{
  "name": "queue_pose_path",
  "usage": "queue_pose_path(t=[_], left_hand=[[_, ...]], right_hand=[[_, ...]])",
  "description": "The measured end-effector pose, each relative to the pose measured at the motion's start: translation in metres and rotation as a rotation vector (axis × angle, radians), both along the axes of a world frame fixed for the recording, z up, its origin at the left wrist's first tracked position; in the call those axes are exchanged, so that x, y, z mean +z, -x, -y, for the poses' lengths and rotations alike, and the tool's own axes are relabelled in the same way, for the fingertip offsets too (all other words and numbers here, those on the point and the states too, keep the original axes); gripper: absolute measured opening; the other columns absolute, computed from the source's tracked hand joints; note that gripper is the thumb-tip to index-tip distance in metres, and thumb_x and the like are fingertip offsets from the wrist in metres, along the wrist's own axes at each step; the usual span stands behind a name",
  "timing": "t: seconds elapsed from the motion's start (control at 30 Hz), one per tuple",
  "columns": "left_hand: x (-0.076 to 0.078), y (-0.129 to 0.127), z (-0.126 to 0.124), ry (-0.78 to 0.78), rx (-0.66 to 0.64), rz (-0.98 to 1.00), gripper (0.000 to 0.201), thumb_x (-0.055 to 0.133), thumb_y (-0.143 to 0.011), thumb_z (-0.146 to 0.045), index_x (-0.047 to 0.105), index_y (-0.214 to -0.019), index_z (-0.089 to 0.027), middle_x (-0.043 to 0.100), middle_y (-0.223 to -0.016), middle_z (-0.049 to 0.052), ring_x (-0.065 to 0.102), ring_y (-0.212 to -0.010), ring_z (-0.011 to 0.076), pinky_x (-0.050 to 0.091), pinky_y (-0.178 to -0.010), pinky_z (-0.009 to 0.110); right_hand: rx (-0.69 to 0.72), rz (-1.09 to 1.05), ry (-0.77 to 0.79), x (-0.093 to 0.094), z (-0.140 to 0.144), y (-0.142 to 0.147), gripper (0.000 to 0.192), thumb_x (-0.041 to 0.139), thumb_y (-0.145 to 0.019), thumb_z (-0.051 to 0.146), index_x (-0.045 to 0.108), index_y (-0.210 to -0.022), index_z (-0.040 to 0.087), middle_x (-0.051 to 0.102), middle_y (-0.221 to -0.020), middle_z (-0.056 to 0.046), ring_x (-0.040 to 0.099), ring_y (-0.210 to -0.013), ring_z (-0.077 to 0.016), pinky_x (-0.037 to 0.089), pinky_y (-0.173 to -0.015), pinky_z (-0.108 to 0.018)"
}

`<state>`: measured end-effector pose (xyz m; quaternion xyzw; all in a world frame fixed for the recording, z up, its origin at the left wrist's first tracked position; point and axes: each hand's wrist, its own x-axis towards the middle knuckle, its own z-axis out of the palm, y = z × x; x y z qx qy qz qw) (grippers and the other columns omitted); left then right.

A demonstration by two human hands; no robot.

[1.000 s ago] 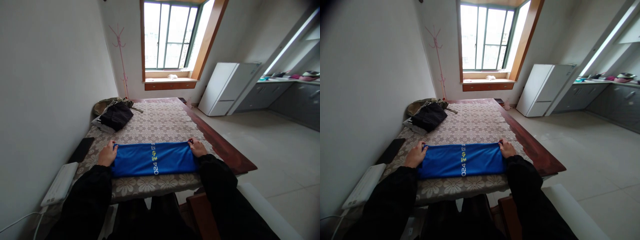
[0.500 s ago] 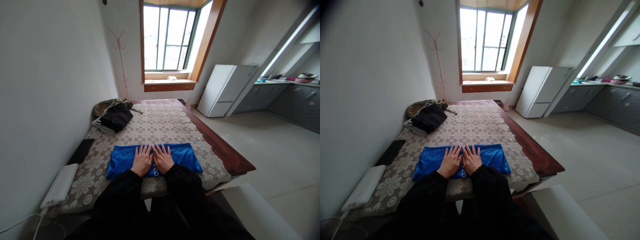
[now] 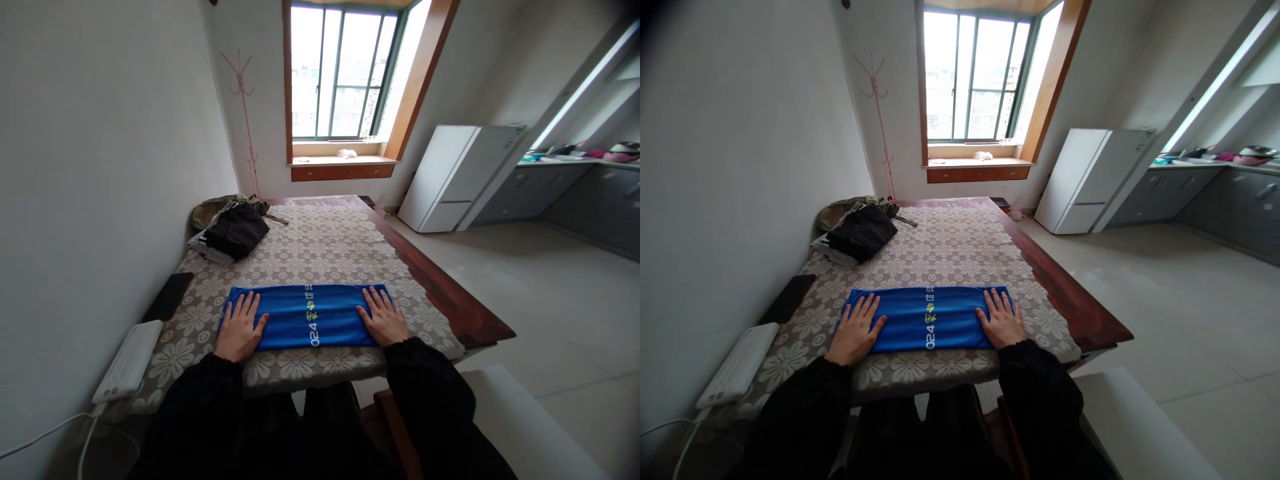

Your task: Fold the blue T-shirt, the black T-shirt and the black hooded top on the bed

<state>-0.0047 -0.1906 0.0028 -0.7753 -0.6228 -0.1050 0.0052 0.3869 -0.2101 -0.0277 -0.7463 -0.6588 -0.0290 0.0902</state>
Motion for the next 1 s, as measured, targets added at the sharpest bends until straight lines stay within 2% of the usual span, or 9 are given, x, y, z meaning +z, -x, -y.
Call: queue_pose_path(t=[0.13,0.2,0.37,0.47,0.57,0.67,0.77,0.87,1.0], left_hand=[[0.003,0.032,0.012,0.019,0.269,0.017,0.075,0.033,-0.1,-0.052,0.035,-0.156,-0.002,0.037,-0.162,0.022,0.029,-0.152,0.0361,0.022,-0.124,0.054],[0.007,0.044,0.02,0.026,0.355,0.021,0.077,0.034,-0.098,-0.054,0.041,-0.151,0.002,0.041,-0.158,0.025,0.032,-0.15,0.0379,0.027,-0.122,0.052],[0.026,0.053,0.038,0.053,0.303,0.101,0.055,0.037,-0.094,-0.055,0.064,-0.118,-0.013,0.065,-0.131,0.018,0.055,-0.128,0.0355,0.042,-0.109,0.049],[0.032,0.052,0.038,0.11,0.253,0.204,0.041,0.039,-0.091,-0.05,0.063,-0.101,-0.018,0.07,-0.112,0.016,0.062,-0.111,0.034,0.046,-0.102,0.048],[0.03,0.053,0.033,0.147,0.246,0.371,0.031,0.037,-0.091,-0.047,0.056,-0.095,-0.024,0.072,-0.103,0.012,0.066,-0.104,0.0311,0.049,-0.095,0.044],[0.024,0.055,0.028,0.17,0.275,0.551,0.026,0.038,-0.091,-0.049,0.051,-0.093,-0.026,0.072,-0.097,0.009,0.07,-0.094,0.0289,0.052,-0.088,0.042],[0.017,0.058,0.022,0.127,0.334,0.723,0.03,0.048,-0.085,-0.055,0.05,-0.094,-0.026,0.072,-0.099,0.009,0.071,-0.095,0.0299,0.054,-0.089,0.044],[0.012,0.061,0.016,0.122,0.426,0.952,0.05,0.064,-0.071,-0.06,0.048,-0.102,-0.024,0.07,-0.111,0.013,0.07,-0.103,0.0336,0.057,-0.087,0.046],[0.014,0.065,0.017,0.302,0.44,1.287,0.075,0.083,-0.056,-0.05,0.045,-0.115,-0.026,0.068,-0.122,0.013,0.073,-0.101,0.0349,0.062,-0.074,0.043]], right_hand=[[-0.004,0.0,-0.003,-0.001,0.003,-0.011,0.063,0.029,-0.103,0.051,0.034,-0.16,0.025,0.032,-0.167,-0.004,0.024,-0.154,-0.0305,0.017,-0.124,-0.06],[-0.002,0.006,-0.025,-0.002,0.003,-0.01,0.062,0.029,-0.103,0.05,0.036,-0.159,0.024,0.034,-0.166,-0.006,0.025,-0.154,-0.031,0.014,-0.123,-0.062],[-0.005,0.028,-0.18,0.004,0.007,-0.003,0.056,0.035,-0.103,0.045,0.047,-0.152,0.022,0.043,-0.161,-0.012,0.029,-0.151,-0.0339,0.005,-0.12,-0.071],[0.077,0.01,-0.303,0.013,0.017,0.008,0.051,0.041,-0.101,0.042,0.053,-0.147,0.023,0.048,-0.157,-0.012,0.032,-0.15,-0.0347,0.004,-0.12,-0.071],[0.211,-0.076,-0.375,0.024,0.031,0.027,0.047,0.047,-0.099,0.039,0.054,-0.144,0.025,0.055,-0.151,-0.011,0.041,-0.146,-0.0327,0.007,-0.122,-0.067],[0.329,-0.246,-0.368,0.038,0.042,0.052,0.046,0.052,-0.097,0.034,0.053,-0.143,0.026,0.061,-0.144,-0.01,0.051,-0.139,-0.03,0.015,-0.123,-0.063],[0.424,-0.494,-0.285,0.056,0.044,0.081,0.045,0.055,-0.096,0.031,0.054,-0.141,0.026,0.064,-0.139,-0.01,0.057,-0.131,-0.0273,0.035,-0.118,-0.053],[0.525,-0.743,-0.159,0.073,0.036,0.11,0.042,0.058,-0.094,0.031,0.057,-0.136,0.025,0.067,-0.131,-0.009,0.064,-0.12,-0.0241,0.05,-0.104,-0.041],[0.644,-0.912,-0.018,0.088,0.011,0.155,0.042,0.063,-0.092,0.035,0.06,-0.132,0.023,0.07,-0.126,-0.008,0.07,-0.101,-0.0206,0.057,-0.086,-0.033]])
